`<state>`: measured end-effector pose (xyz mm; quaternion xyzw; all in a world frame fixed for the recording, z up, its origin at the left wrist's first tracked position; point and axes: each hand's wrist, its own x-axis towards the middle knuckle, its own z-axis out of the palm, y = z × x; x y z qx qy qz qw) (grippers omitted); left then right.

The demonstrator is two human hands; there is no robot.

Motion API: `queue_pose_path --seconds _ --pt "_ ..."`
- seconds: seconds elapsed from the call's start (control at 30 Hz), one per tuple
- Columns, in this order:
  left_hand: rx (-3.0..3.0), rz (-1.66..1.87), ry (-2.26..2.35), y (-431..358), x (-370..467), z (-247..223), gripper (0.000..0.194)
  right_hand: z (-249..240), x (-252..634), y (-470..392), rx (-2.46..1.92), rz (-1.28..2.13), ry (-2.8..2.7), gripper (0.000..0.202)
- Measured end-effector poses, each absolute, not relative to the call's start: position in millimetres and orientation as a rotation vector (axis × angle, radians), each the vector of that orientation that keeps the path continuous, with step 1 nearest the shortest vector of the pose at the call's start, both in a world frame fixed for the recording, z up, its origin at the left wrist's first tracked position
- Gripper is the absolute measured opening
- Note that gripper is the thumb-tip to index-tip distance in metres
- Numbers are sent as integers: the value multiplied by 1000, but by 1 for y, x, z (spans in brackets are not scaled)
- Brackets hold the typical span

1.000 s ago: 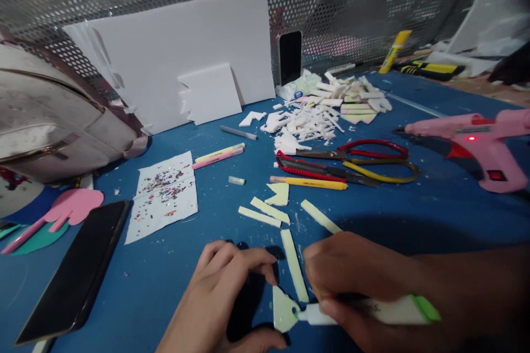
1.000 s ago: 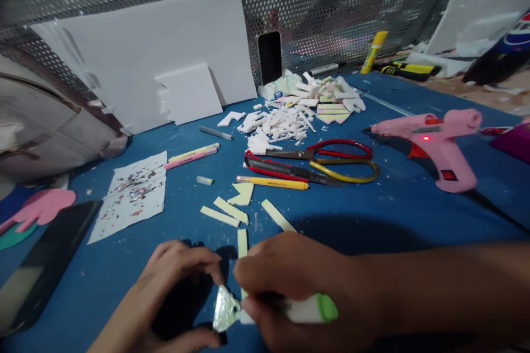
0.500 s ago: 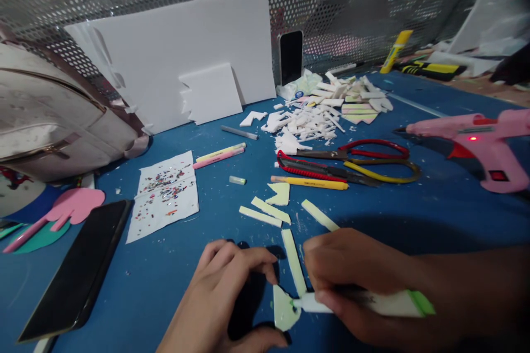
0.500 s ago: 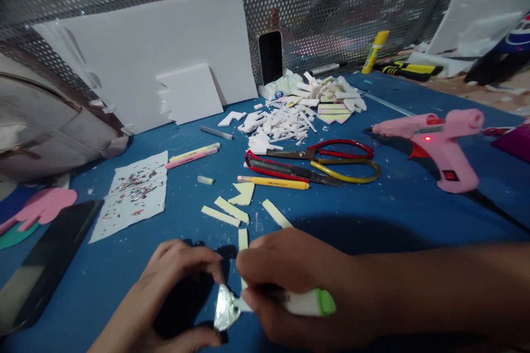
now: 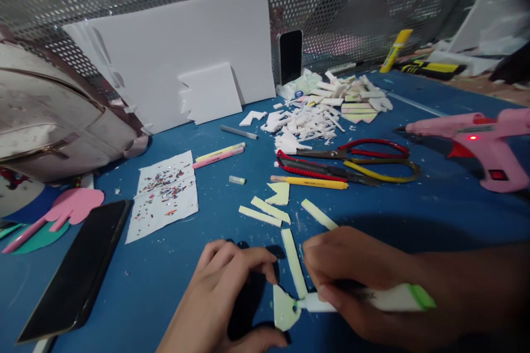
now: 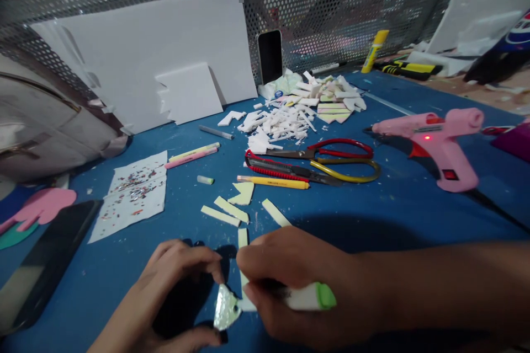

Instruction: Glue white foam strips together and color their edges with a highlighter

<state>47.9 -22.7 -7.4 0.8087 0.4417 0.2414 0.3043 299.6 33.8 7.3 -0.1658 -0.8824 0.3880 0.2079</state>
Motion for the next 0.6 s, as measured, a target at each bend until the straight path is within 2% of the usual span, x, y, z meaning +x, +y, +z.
queue_pose_path --seconds 0.2,0.6 --pt "2207 668 1090 -20 46 -11 55 10 298 31 -413 1120 -2480 25" --pt "2286 693 1037 -14 42 -16 56 -11 298 30 -271 959 -2426 22"
